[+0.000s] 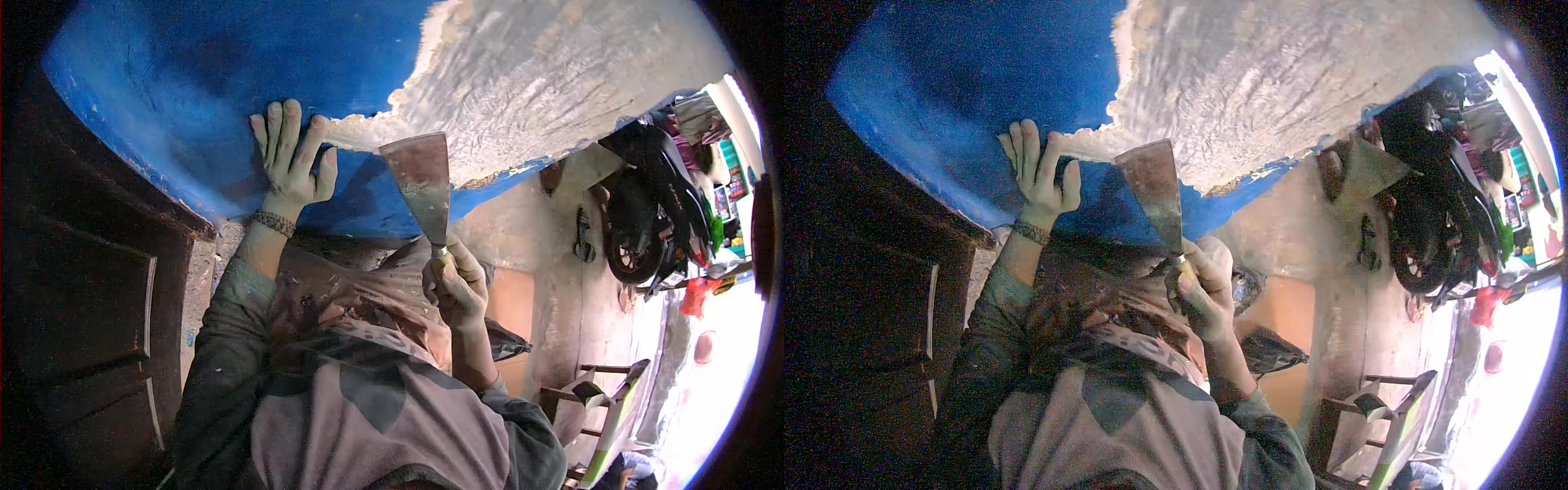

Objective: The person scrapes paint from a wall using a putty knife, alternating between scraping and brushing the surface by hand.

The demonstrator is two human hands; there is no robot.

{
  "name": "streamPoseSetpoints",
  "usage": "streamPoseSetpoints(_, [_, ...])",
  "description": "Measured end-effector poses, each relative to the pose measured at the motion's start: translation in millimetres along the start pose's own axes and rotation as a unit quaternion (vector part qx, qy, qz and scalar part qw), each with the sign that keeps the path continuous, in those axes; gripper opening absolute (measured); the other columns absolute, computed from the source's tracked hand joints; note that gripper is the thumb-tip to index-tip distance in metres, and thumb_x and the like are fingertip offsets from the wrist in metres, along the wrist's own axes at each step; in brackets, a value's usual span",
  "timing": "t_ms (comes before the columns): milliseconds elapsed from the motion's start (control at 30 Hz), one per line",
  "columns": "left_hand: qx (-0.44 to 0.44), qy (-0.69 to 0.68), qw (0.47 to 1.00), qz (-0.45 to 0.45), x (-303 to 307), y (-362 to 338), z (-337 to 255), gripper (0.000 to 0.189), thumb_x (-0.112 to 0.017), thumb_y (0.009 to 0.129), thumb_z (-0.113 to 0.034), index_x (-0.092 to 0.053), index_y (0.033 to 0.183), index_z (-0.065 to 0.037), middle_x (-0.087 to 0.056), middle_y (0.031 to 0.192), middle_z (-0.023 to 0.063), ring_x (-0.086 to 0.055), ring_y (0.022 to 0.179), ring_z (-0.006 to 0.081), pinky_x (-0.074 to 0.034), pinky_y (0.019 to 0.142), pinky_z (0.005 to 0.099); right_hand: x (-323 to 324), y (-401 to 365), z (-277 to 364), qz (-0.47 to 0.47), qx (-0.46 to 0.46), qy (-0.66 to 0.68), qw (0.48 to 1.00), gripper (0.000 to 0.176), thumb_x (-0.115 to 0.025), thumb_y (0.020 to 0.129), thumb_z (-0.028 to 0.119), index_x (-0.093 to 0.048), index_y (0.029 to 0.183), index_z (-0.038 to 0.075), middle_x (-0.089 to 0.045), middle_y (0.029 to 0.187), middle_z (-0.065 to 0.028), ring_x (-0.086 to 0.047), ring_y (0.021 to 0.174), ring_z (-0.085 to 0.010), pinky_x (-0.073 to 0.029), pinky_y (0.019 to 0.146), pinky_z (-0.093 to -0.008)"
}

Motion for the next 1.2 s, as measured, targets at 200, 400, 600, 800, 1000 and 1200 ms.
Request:
streamPoseSetpoints(200, [0.004,-0.011,1.000,0.012,4.1,2.4,3.3,0.045,-0.047,0.091,-0.023,-0.052,0.130,0.000,-0.035,0.146,0.0235,-0.021,0.141,0.0389,-0.006,0.114,0.0549,-15.8,-3.2,-2.9,0.013,-0.040,0.000,0.999,0.060,-0.053,0.092,0.024,-0.030,0.143,0.000,-0.048,0.081,-0.0030,-0.036,0.054,-0.0051,-0.032,0.045,-0.0172])
streamPoseSetpoints(400, [0.083,-0.114,0.988,0.059,32.3,32.5,-37.4,0.033,-0.051,0.086,-0.015,-0.061,0.114,0.001,-0.050,0.132,0.0246,-0.042,0.128,0.0416,-0.022,0.109,0.0568,-26.5,-1.6,4.4,0.022,-0.050,0.011,0.998,0.058,-0.047,0.094,0.024,-0.029,0.144,0.001,-0.051,0.079,-0.0054,-0.036,0.045,-0.0058,-0.028,0.040,-0.0183])
streamPoseSetpoints(600, [-0.080,-0.328,0.928,0.157,5.4,56.5,-133.4,0.043,-0.043,0.091,-0.034,-0.060,0.108,0.002,-0.055,0.126,0.0236,-0.048,0.124,0.0402,-0.031,0.108,0.0546,-26.1,-1.6,0.3,-0.001,-0.029,0.003,1.000,0.053,-0.045,0.095,0.023,-0.034,0.140,-0.001,-0.052,0.071,-0.0065,-0.035,0.039,-0.0072,-0.028,0.037,-0.0194])
streamPoseSetpoints(800, [-0.098,-0.351,0.930,0.049,-7.4,69.4,-120.2,0.033,-0.050,0.075,-0.026,-0.055,0.056,0.001,-0.066,0.092,0.0213,-0.061,0.102,0.0401,-0.042,0.100,0.0540,-41.0,17.7,26.4,0.004,0.124,-0.219,0.968,0.023,-0.043,0.095,0.016,-0.055,0.103,-0.001,-0.049,0.066,-0.0025,-0.037,0.043,-0.0060,-0.029,0.038,-0.0197])
streamPoseSetpoints(1000, [-0.072,-0.352,0.932,0.055,-9.1,63.3,-120.6,0.039,-0.043,0.080,-0.028,-0.053,0.055,0.000,-0.067,0.088,0.0211,-0.065,0.099,0.0368,-0.047,0.093,0.0548,-33.7,4.1,7.8,-0.091,-0.004,-0.033,0.995,0.021,-0.047,0.095,0.016,-0.056,0.105,0.000,-0.048,0.066,0.0009,-0.044,0.052,-0.0056,-0.032,0.043,-0.0188])
streamPoseSetpoints(1200, [-0.131,-0.354,0.924,0.061,-1.7,99.7,-104.2,0.033,-0.044,0.075,-0.023,-0.054,0.056,0.002,-0.066,0.084,0.0212,-0.065,0.098,0.0364,-0.049,0.093,0.0509,-51.5,20.7,19.7,-0.096,0.037,-0.038,0.994,0.018,-0.047,0.095,0.020,-0.053,0.100,0.004,-0.049,0.068,-0.0001,-0.043,0.049,-0.0068,-0.029,0.040,-0.0187])
Point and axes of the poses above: each hand's wrist, its own y-axis towards the middle knuckle, its own x-axis out of the back of the hand, z = x × y, the point moved 9 cm from there along y, towards the middle knuckle
